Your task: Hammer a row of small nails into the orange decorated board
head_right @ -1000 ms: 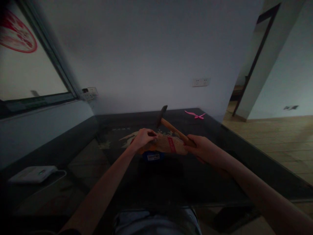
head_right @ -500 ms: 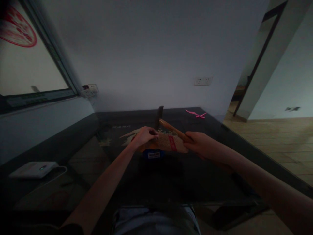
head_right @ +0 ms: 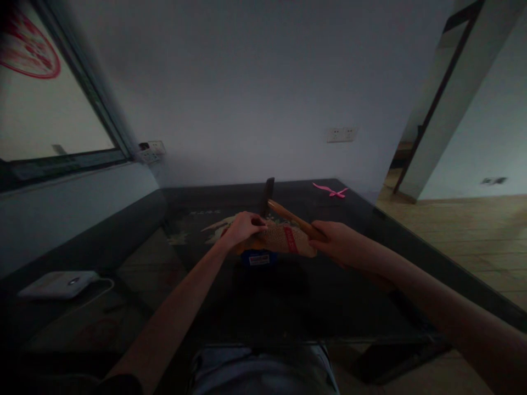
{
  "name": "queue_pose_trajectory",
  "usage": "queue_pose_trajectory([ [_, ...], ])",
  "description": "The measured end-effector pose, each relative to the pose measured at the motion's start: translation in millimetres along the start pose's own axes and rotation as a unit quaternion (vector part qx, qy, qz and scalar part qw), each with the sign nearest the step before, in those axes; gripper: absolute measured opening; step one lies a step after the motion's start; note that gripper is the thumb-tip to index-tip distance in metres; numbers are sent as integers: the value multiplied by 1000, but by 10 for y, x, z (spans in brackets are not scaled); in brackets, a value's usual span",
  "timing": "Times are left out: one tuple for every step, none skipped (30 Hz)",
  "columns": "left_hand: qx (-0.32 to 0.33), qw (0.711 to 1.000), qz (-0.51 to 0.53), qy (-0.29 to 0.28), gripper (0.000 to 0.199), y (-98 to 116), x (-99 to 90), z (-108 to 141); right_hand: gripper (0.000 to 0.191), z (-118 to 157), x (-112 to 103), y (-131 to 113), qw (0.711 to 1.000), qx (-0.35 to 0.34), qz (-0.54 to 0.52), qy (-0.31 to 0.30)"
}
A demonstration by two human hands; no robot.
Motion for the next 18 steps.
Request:
queue_pose_trajectory([
  [-2, 1000, -1, -3, 19, -5, 5, 0, 17, -2, 15, 3, 1000, -7, 1, -4],
  [-2, 1000, -2, -8, 20, -9, 11, -1, 16, -1, 31, 7, 1000, -12, 3, -11],
  [0, 1000, -3, -11, 20, -11, 16, -1, 16, 1, 41, 11, 1000, -14, 5, -16],
  [2, 1000, -4, -14, 20, -12, 19, -1, 17, 5, 43, 18, 1000, -12, 8, -19],
  [4, 1000, -5, -15, 20, -11, 20, -1, 18, 11, 35, 24, 1000, -7, 10, -19],
  [7, 1000, -6, -13, 19, -10, 16, -1, 19, 16, 19, 29, 1000, -1, 11, -15],
  [10, 1000, -8, -10, 19, -7, 13, -2, 20, 22, 1, 32, 1000, 7, 13, -11],
  [13, 1000, -10, -9, 19, -2, 11, -2, 21, 26, -15, 33, 1000, 13, 15, -6],
  [15, 1000, -13, -7, 18, 2, 8, -2, 21, 28, -25, 31, 1000, 17, 16, -1],
  [16, 1000, -13, -6, 18, 6, 5, 0, 20, 29, -23, 28, 1000, 19, 16, -2],
  [16, 1000, -11, -6, 18, 9, 3, 2, 19, 27, -12, 25, 1000, 19, 14, -6],
  [15, 1000, -8, -8, 19, 11, 4, 5, 18, 23, 8, 21, 1000, 16, 11, -12],
  [13, 1000, -5, -10, 19, 11, 5, 8, 17, 18, 29, 18, 1000, 13, 9, -18],
  [13, 1000, -3, -13, 20, 12, 6, 12, 16, 13, 49, 18, 1000, 10, 7, -24],
  [12, 1000, -1, -16, 20, 10, 9, 14, 16, 9, 61, 23, 1000, 10, 7, -27],
  [11, 1000, 0, -17, 20, 7, 10, 16, 16, 8, 64, 30, 1000, 12, 6, -29],
  [11, 1000, -1, -16, 19, 3, 8, 17, 17, 10, 54, 37, 1000, 13, 3, -27],
  [14, 1000, -2, -11, 18, 2, 4, 16, 18, 16, 34, 42, 1000, 14, -2, -22],
])
Point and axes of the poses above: each hand's wrist, its own z-axis away from the middle knuckle, its own x-axis out of the palm, y = z × x, the point moved 6 cm from there along -z, towards the middle knuckle, and after that the axes turned 7 degrees about x, right-handed, at the moved point
